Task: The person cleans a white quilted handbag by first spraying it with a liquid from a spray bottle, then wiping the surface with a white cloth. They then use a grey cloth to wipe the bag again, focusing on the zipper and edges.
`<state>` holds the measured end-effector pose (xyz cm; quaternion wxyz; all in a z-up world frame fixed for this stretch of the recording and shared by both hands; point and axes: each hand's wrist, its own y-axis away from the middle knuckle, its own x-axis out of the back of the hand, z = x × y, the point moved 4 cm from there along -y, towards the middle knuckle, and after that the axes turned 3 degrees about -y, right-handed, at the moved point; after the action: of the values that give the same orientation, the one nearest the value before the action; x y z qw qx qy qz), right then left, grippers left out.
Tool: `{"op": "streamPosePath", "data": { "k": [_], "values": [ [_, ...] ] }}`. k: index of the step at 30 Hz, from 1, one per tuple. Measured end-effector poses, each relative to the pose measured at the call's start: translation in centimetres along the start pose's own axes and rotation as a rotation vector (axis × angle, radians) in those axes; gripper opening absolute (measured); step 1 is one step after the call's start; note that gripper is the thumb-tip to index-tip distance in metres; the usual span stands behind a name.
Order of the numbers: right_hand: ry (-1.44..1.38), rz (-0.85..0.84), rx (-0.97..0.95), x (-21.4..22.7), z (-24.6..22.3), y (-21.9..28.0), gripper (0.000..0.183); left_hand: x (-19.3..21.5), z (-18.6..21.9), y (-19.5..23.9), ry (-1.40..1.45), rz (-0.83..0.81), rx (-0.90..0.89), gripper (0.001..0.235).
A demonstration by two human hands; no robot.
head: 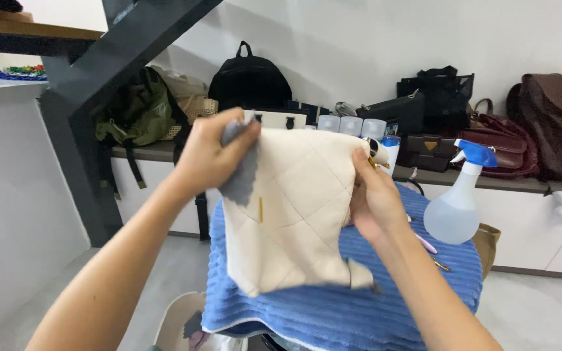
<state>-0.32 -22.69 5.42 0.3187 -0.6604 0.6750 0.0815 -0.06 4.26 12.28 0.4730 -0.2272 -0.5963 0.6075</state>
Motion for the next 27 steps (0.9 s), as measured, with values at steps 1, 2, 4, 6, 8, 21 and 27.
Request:
{"op": "streamPosePath", "data": {
  "k": [1,2,4,6,8,21,27],
  "values": [
    [0.001,0.004,0.002,0.7,-0.4,-0.2,0.049,-0.1,0.1,-0.6,0.004,-0.001,-0.001,0.033],
    [0.078,0.021,-0.003,1.4,-0.7,-0.5,0.046,-0.6,-0.2,-1.1,0.129,-0.081,0.095,0.032],
    [0.156,0.038,-0.009,2.7,-0.9,-0.6,0.044,-1.7,-0.8,-0.6,0.254,-0.161,0.194,0.036],
    [0.211,0.085,-0.072,4.2,-0.9,-0.7,0.043,-3.9,-2.2,1.5,0.357,-0.258,0.404,0.032],
    [0.223,0.104,-0.110,6.9,1.3,-1.6,0.043,-5.2,-1.3,3.2,0.309,-0.317,0.379,0.029],
    [0.660,0.149,-0.598,14.3,5.5,3.6,0.077,-10.9,-2.1,5.5,-0.056,-0.305,0.316,0.032],
    [0.608,0.092,-0.043,10.1,-1.3,3.9,0.076,-14.6,5.7,2.4,0.095,-0.474,0.505,0.077]
  ]
}}
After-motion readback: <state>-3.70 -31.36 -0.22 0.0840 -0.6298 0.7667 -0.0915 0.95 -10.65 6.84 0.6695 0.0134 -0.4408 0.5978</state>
